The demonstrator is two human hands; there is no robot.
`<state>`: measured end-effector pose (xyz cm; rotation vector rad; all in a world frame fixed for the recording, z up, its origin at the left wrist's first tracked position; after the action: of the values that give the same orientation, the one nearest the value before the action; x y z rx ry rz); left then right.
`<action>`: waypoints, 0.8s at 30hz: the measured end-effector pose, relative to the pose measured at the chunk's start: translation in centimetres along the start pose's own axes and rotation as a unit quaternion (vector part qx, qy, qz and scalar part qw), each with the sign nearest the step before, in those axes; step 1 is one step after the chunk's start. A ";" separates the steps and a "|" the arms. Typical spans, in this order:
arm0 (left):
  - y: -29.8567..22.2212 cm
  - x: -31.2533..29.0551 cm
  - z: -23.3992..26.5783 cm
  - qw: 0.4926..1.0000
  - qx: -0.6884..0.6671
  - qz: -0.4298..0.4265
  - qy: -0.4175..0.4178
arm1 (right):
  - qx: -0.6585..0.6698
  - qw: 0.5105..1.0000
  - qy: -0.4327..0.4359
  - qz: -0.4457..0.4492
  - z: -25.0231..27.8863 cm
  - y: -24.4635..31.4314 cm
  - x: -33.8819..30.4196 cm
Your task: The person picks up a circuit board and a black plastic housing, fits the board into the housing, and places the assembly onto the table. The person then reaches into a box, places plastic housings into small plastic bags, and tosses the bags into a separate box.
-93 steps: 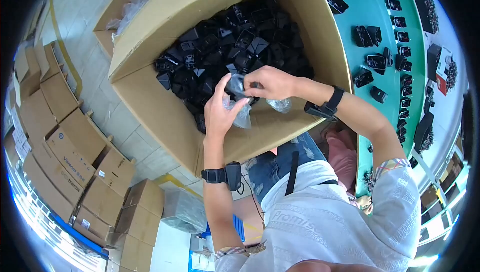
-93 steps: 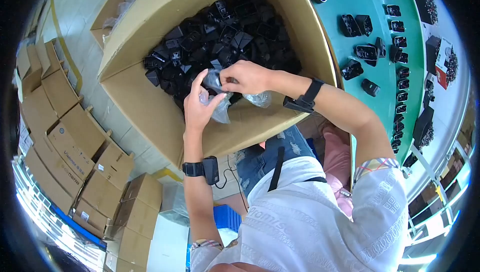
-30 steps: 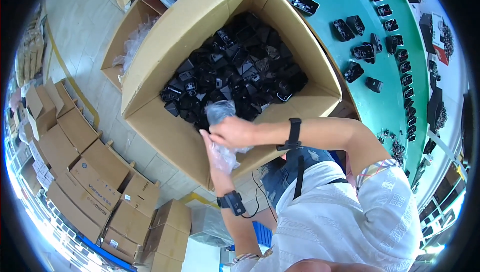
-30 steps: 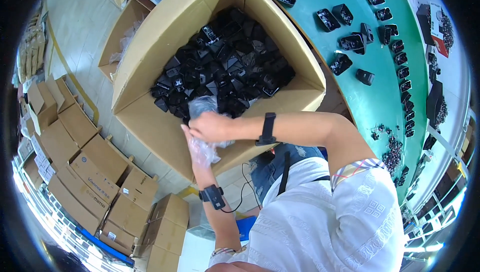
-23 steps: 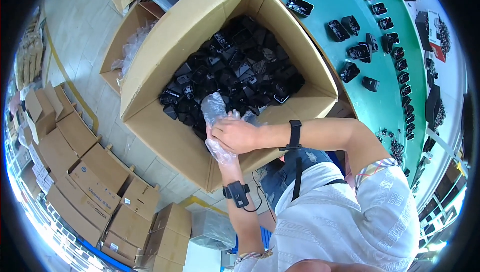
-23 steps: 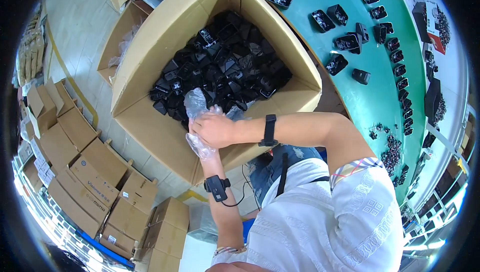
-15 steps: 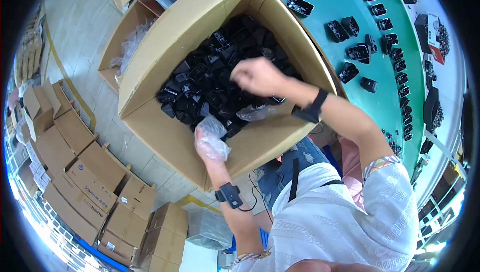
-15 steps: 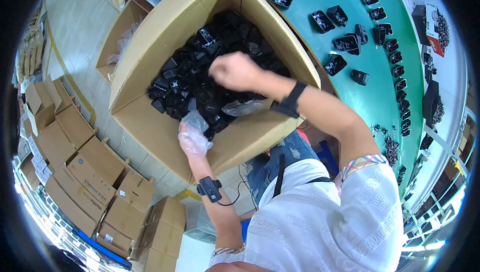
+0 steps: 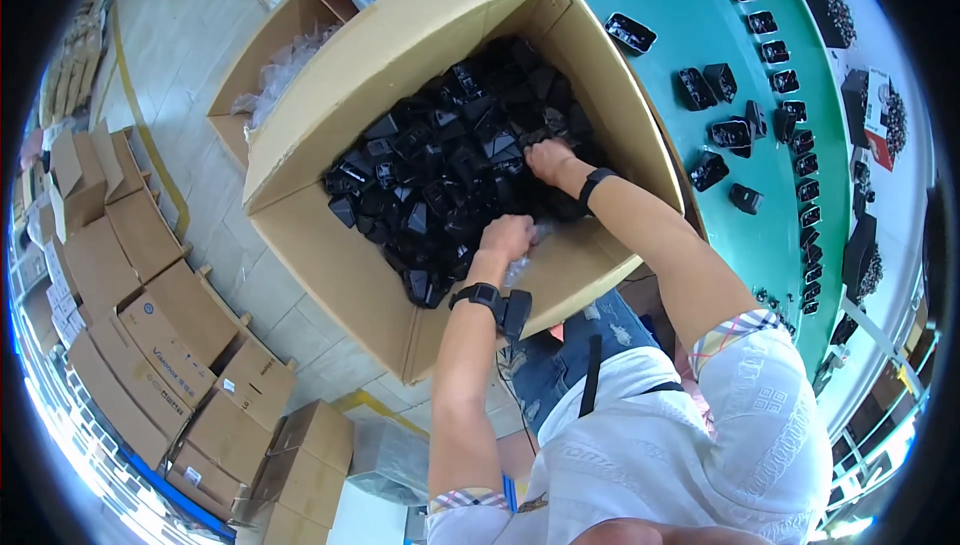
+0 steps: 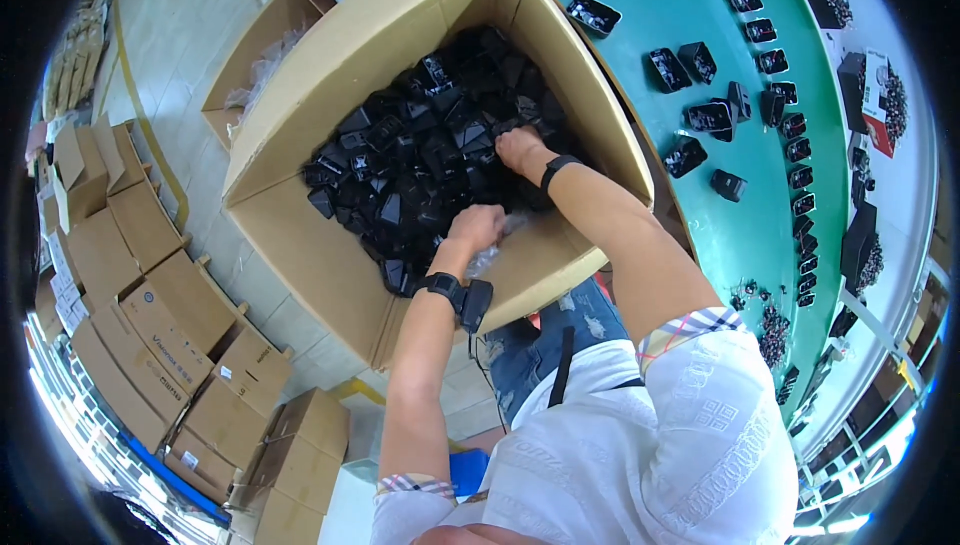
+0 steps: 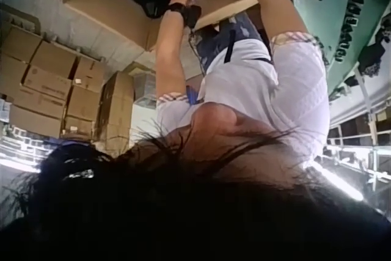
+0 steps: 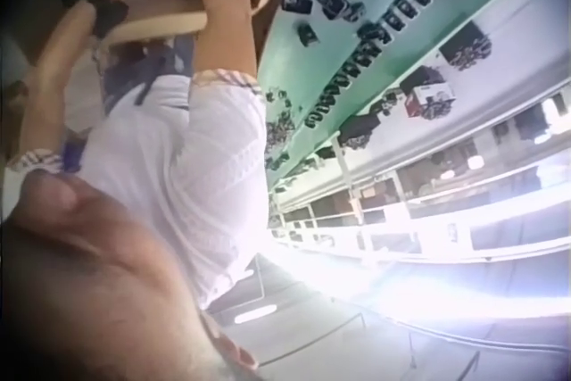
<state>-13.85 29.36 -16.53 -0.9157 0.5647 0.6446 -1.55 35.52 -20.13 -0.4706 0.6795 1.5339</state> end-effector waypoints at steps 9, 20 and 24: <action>3.7 -9.6 8.7 0.886 -0.308 -0.091 -0.335 | 0.080 0.962 -0.252 0.073 2.5 -2.4 -2.4; 0.6 -9.8 12.3 0.901 -0.282 0.015 -0.330 | 0.380 0.900 -0.143 0.161 13.6 6.2 -8.7; 2.9 -8.9 12.1 0.885 -0.324 0.001 -0.334 | 0.434 0.866 -0.075 0.237 13.6 8.1 -9.1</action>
<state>-19.93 38.71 -6.02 -1.2211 -0.3010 1.1214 -7.33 37.89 -2.93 0.5351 1.3278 1.4975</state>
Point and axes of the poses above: each hand's wrist, its own x-axis towards the middle knuckle, its own z-axis out of the back of the hand, y = z × x, the point moved 9 cm from there along x, towards the middle knuckle, and after that the axes turned 3 degrees about x, right-handed, at the moved point
